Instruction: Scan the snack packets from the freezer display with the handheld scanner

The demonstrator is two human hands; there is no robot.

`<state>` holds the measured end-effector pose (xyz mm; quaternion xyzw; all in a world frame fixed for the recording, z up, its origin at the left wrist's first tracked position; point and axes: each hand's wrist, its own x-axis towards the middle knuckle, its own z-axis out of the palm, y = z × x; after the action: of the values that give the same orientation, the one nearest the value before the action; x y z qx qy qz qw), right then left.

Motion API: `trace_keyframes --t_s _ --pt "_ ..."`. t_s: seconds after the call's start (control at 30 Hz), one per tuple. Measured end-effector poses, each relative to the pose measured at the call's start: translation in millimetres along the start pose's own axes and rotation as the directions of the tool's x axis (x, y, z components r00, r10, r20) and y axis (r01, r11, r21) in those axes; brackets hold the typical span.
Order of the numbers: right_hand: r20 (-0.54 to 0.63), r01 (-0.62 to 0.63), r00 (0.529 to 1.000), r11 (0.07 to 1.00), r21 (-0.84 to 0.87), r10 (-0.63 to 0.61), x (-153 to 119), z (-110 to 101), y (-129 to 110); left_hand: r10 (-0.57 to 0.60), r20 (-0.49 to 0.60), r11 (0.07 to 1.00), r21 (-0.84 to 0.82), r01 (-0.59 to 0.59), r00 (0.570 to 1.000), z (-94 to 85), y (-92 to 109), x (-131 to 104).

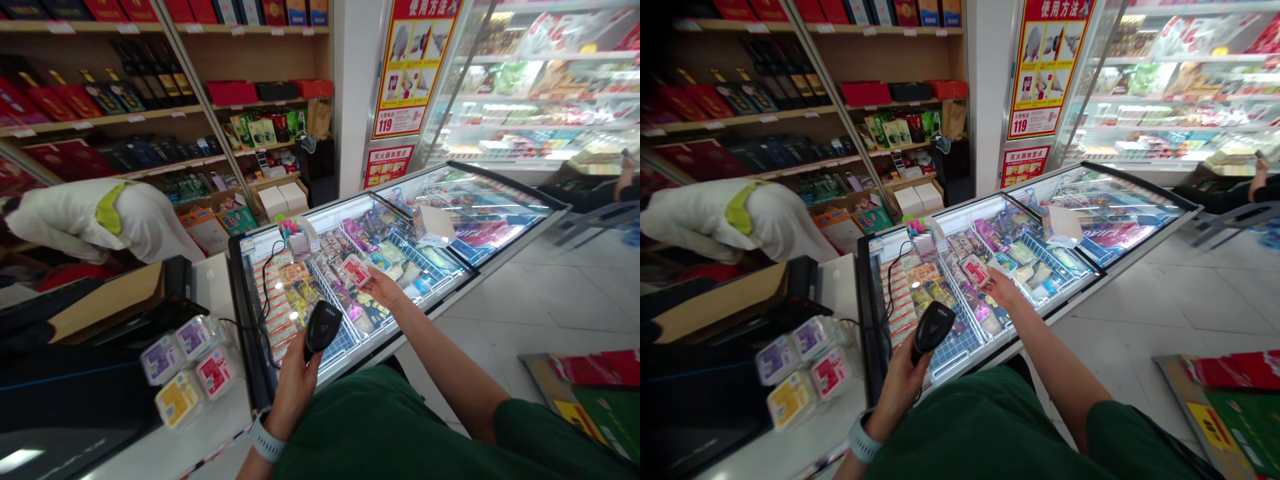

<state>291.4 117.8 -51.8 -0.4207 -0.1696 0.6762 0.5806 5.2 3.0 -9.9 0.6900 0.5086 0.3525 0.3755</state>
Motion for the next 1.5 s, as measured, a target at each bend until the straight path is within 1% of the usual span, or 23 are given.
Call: trace_keyframes --t_s 0.13,0.37,0.6,0.77,1.07,1.23,1.37,1.5 --pt "-0.008 0.010 1.000 1.000 -0.012 -0.010 3.5 -0.5 -1.4 0.002 0.009 1.000 0.013 -0.002 1.000 0.3 2.2 -0.3" --pt "-0.009 0.008 1.000 1.000 -0.013 -0.008 8.3 0.3 1.1 0.034 -0.010 0.999 0.011 -0.034 0.999 2.5 0.4 -1.8" --pt "0.010 0.017 1.000 1.000 -0.020 -0.016 7.2 3.3 1.1 0.016 0.012 1.000 -0.007 -0.015 1.000 2.3 3.8 -1.2" --pt "0.011 0.024 1.000 0.999 -0.024 -0.024 6.1 4.7 1.0 0.028 -0.005 0.999 -0.022 -0.028 1.000 1.7 6.6 -1.1" --pt "0.028 0.019 0.999 0.999 -0.042 -0.018 5.8 7.8 3.1 0.027 -0.010 1.000 0.013 -0.027 1.000 2.8 3.0 -1.0" --pt "0.036 0.014 0.999 0.999 -0.039 -0.013 6.3 8.2 5.1 0.033 -0.012 0.999 0.001 -0.033 0.999 1.6 5.1 -1.8" --pt "0.020 0.001 1.000 0.999 -0.038 0.000 6.1 8.3 7.1 0.030 -0.002 0.999 -0.018 -0.030 1.000 0.3 7.8 -2.1" --pt "0.039 0.002 0.999 1.000 -0.030 -0.001 6.6 7.6 9.7 0.034 -0.004 0.999 -0.022 -0.034 0.999 -0.3 6.6 -2.7"
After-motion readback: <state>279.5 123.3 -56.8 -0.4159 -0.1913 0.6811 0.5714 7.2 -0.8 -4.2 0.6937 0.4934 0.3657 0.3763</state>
